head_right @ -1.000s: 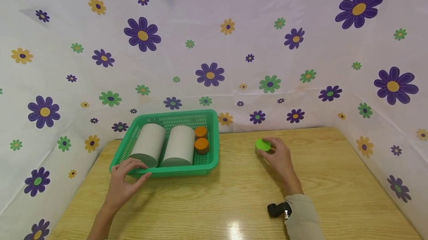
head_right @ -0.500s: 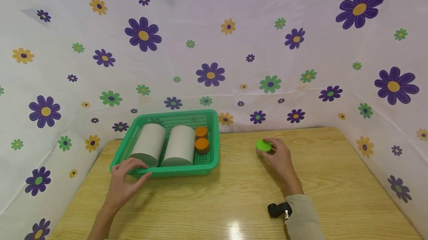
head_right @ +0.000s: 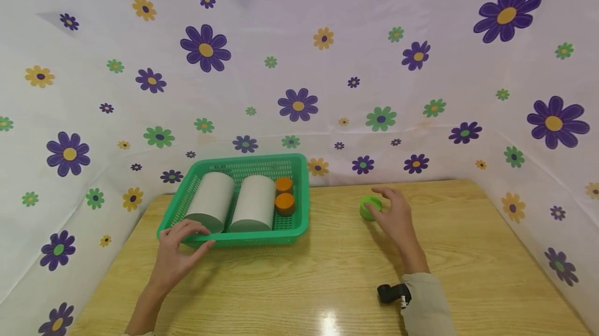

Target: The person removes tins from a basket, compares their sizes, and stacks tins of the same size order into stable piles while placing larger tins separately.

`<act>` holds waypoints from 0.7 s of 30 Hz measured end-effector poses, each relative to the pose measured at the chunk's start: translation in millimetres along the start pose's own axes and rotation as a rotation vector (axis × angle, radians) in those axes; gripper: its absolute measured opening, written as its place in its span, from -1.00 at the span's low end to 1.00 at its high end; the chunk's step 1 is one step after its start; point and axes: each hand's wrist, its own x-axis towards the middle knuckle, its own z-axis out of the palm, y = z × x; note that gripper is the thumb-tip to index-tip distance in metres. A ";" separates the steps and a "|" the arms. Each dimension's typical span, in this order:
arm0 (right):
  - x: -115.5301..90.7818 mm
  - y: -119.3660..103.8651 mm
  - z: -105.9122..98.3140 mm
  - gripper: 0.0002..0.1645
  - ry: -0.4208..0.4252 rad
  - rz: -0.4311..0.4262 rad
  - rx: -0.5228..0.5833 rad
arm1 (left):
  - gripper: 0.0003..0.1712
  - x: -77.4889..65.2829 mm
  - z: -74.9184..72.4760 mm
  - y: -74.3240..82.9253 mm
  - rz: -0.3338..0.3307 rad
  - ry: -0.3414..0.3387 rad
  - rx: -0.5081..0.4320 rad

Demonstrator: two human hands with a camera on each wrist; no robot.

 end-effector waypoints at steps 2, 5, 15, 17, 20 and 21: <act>0.7 -2.8 -1.9 -0.49 0.014 -0.019 0.001 | -0.70 0.1 0.2 -0.6 0.005 0.003 0.000; 1.5 -7.6 -4.2 -0.52 0.025 -0.051 0.002 | -0.71 0.4 -0.1 -0.3 0.004 0.001 0.002; 2.7 -23.3 -10.3 -0.56 0.034 -0.134 0.018 | -0.71 1.0 0.5 1.3 -0.008 -0.011 0.003; 2.6 -27.8 -11.4 -0.56 0.025 -0.139 0.023 | -0.70 0.8 0.2 1.0 -0.006 -0.010 0.003; 2.3 -33.4 -12.4 -0.54 0.008 -0.141 0.023 | -0.70 0.6 0.0 1.0 -0.004 -0.006 0.003; 2.4 -34.7 -12.5 -0.53 0.003 -0.141 0.024 | -0.70 0.5 0.2 1.0 -0.001 -0.004 0.004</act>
